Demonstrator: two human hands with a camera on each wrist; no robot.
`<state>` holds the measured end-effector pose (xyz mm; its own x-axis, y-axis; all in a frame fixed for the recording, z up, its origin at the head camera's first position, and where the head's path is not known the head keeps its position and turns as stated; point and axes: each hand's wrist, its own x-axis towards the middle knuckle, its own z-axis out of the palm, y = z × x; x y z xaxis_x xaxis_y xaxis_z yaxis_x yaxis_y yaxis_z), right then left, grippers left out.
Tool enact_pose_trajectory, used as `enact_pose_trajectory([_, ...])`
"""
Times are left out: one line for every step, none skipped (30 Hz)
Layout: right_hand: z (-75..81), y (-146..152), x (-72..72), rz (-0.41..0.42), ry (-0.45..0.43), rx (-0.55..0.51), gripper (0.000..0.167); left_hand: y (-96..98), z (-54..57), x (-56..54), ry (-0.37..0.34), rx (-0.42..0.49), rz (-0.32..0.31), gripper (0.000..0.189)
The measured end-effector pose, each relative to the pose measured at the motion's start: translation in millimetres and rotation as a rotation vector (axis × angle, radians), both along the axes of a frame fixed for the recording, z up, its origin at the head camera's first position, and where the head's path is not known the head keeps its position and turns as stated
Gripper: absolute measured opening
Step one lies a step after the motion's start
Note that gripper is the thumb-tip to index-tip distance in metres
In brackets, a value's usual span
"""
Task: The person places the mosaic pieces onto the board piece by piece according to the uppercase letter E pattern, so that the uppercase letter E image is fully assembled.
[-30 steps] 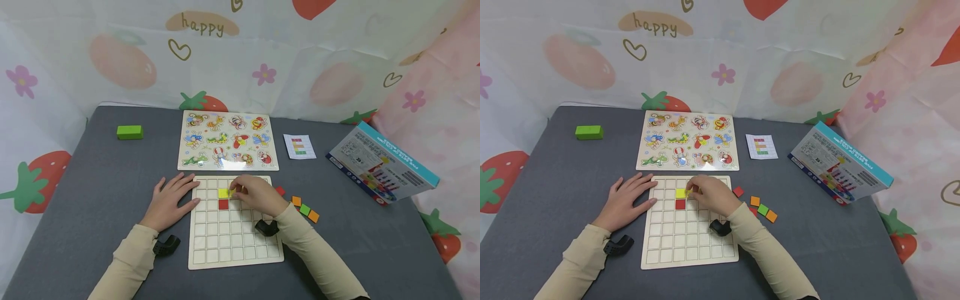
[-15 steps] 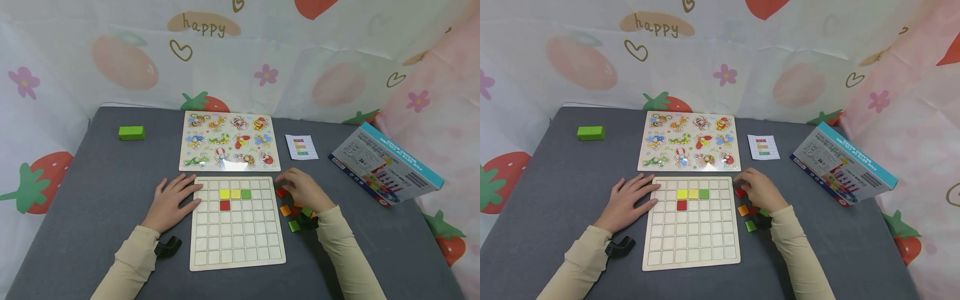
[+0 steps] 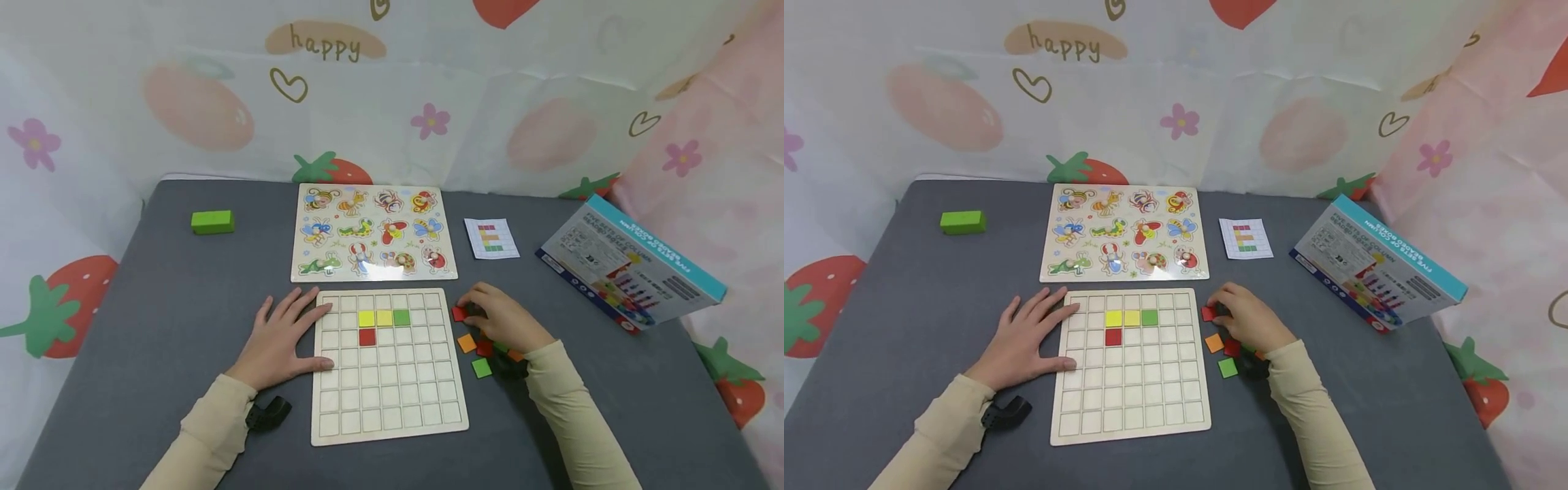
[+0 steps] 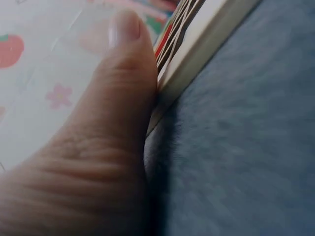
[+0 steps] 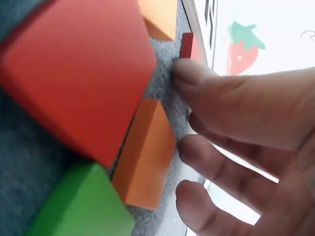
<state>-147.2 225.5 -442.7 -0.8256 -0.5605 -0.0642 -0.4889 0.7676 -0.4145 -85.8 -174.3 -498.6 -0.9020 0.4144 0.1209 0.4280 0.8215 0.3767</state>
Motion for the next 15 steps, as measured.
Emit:
enact_pose_trajectory([0.3, 0.9, 0.3, 0.001, -0.002, -0.002, 0.025, 0.3, -0.2, 0.9, 0.009, 0.000, -0.009, 0.094])
enact_pose_trajectory([0.4, 1.6, 0.5, 0.004, -0.006, -0.007, 0.025, 0.6, -0.5, 1.9, 0.020, 0.001, -0.015, 0.093])
enact_pose_trajectory([0.5, 2.1, 0.8, 0.006, -0.009, -0.011, 0.026, 0.7, -1.1, 2.7, 0.029, 0.003, -0.021, 0.092])
enact_pose_trajectory([0.2, 2.6, 0.9, 0.011, -0.011, -0.014, 0.027, 0.9, -1.1, 3.8, 0.035, 0.008, -0.023, 0.091])
enact_pose_trajectory([-0.5, 3.0, 0.9, 0.015, -0.012, -0.016, 0.027, 0.9, -1.4, 4.8, 0.038, 0.014, -0.023, 0.090])
enact_pose_trajectory([-1.1, 3.0, 1.0, 0.016, -0.013, -0.019, 0.027, 0.8, -1.6, 5.6, 0.041, 0.018, -0.020, 0.089])
enact_pose_trajectory([-1.6, 2.8, 1.1, 0.017, -0.018, -0.024, 0.027, 0.6, -1.7, 6.3, 0.039, 0.021, -0.016, 0.088])
enact_pose_trajectory([-2.1, 2.6, 0.9, 0.018, -0.016, -0.027, 0.026, 0.3, -1.7, 6.9, 0.035, 0.024, -0.010, 0.086])
enact_pose_trajectory([-2.2, 2.4, 0.7, 0.018, -0.012, -0.027, 0.026, 0.0, -1.5, 7.2, 0.028, 0.029, -0.004, 0.085])
enact_pose_trajectory([-2.5, 2.3, 0.2, 0.020, -0.004, -0.027, 0.025, -0.2, -0.9, 7.5, 0.023, 0.035, 0.001, 0.084])
enact_pose_trajectory([-2.2, 1.9, 0.0, 0.020, 0.003, -0.030, 0.025, -0.5, -1.1, 7.3, 0.019, 0.040, 0.005, 0.083])
enact_pose_trajectory([-1.6, 1.3, -0.2, 0.019, 0.008, -0.035, 0.024, -0.6, -0.9, 6.9, 0.015, 0.044, 0.007, 0.081])
enact_pose_trajectory([-0.5, 0.4, -0.2, 0.020, 0.014, -0.041, 0.023, -0.6, -0.8, 6.4, 0.012, 0.050, 0.008, 0.081])
enact_pose_trajectory([0.6, -0.7, 0.2, 0.021, 0.020, -0.046, 0.023, -0.5, -0.8, 5.6, 0.014, 0.056, 0.007, 0.080])
enact_pose_trajectory([1.8, -2.2, 0.6, 0.025, 0.026, -0.055, 0.022, -0.4, -1.0, 4.8, 0.018, 0.062, 0.004, 0.079])
